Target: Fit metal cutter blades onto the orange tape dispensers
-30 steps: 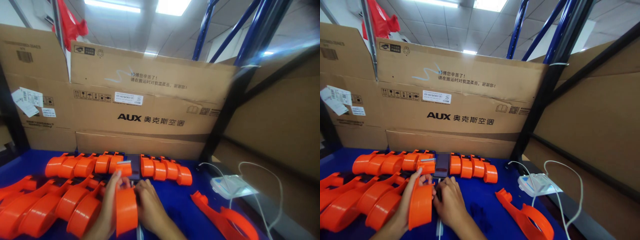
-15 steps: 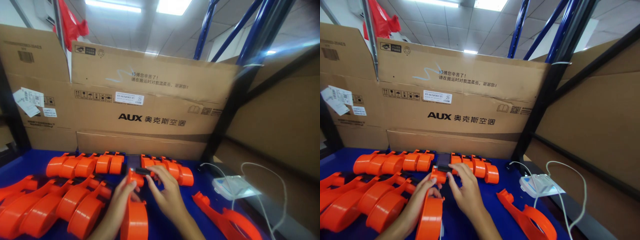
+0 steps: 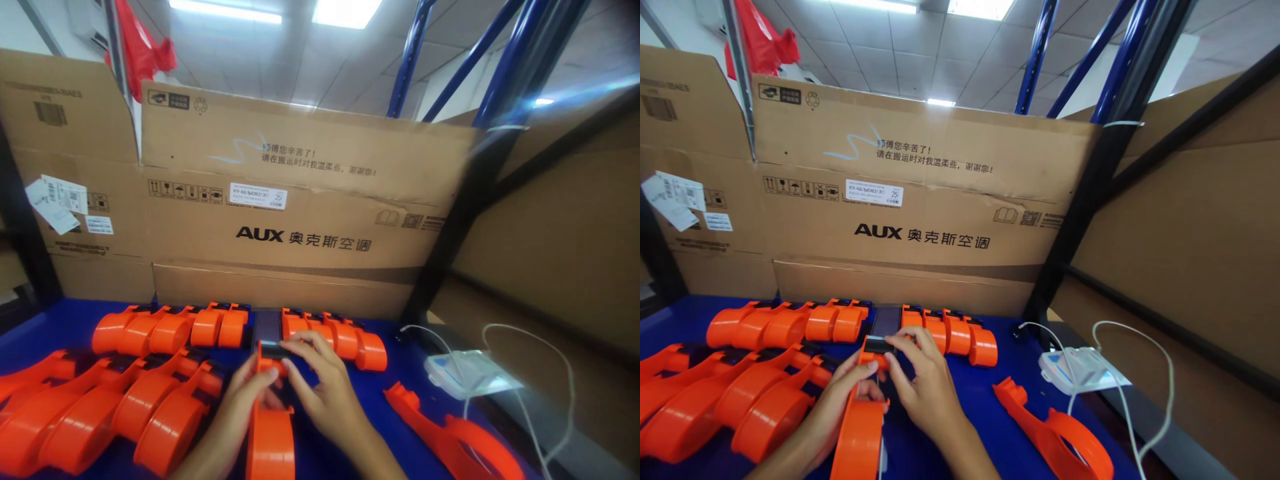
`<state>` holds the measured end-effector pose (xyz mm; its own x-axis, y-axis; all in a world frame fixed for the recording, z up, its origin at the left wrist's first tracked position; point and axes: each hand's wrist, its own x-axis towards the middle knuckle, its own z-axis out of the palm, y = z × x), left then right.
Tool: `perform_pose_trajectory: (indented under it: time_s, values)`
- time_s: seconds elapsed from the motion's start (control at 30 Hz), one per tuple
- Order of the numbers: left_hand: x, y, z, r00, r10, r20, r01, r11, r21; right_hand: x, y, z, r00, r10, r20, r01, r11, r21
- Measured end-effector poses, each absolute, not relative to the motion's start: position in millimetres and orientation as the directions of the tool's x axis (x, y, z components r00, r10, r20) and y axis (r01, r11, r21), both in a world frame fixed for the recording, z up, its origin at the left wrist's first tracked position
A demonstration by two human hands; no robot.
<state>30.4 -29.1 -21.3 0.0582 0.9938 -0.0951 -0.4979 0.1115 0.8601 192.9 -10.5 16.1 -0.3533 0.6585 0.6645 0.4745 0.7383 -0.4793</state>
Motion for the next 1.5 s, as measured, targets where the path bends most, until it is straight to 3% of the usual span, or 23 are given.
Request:
perform_pose_trajectory:
  time_s: [0.13, 0.33, 0.5, 0.57, 0.63, 0.73, 0.8, 1.03, 1.23, 1.33, 1.5]
  values:
    - [31, -32, -18, 0.105, 0.982, -0.156, -0.528, 0.188, 0.828, 193, -12, 18, -0.367, 0.685, 0.629, 0.461, 0.721, -0.517]
    - [31, -33, -24, 0.085, 0.99, -0.115, -0.525, 0.143, 0.839, 196, -16, 33, -0.395, 0.74, 0.544, 0.421, 0.672, -0.609]
    - [31, -33, -26, 0.095, 0.985, -0.142, -0.506, 0.171, 0.846, 219, -10, 40, -0.26, 0.875, 0.409, 0.426, 0.484, -0.764]
    - [30, -34, -26, 0.085, 0.985, -0.152, -0.494, 0.174, 0.852, 234, -8, 40, -0.277, 0.927, 0.252, 0.467, 0.359, -0.808]
    - [30, -34, -26, 0.091, 0.983, -0.157, -0.484, 0.182, 0.856, 249, -6, 38, -0.386, 0.922, -0.037, 0.558, 0.201, -0.805]
    - [29, -34, -24, 0.119, 0.977, -0.177, -0.481, 0.213, 0.851, 264, -1, 34, -0.482, 0.724, -0.494, 0.713, -0.004, -0.701]
    - [29, -34, -21, 0.133, 0.971, -0.197, -0.484, 0.237, 0.842, 267, 5, 30, -0.468, 0.666, -0.581, 0.749, -0.049, -0.66]
    - [29, -35, -8, 0.154, 0.96, -0.235, -0.48, 0.28, 0.831, 257, 14, 16, -0.486, 0.698, -0.526, 0.707, -0.039, -0.706]
    - [29, -35, -10, 0.139, 0.959, -0.248, -0.494, 0.285, 0.821, 235, 12, 14, -0.52, 0.824, -0.224, 0.599, 0.165, -0.784]
    - [28, -37, -8, 0.141, 0.955, -0.261, -0.507, 0.296, 0.81, 235, 12, 19, -0.485, 0.871, -0.081, 0.608, 0.27, -0.746]
    - [29, -38, -9, 0.102, 0.967, -0.231, -0.538, 0.249, 0.805, 244, 9, 23, -0.379, 0.925, 0.041, 0.751, 0.333, -0.57]
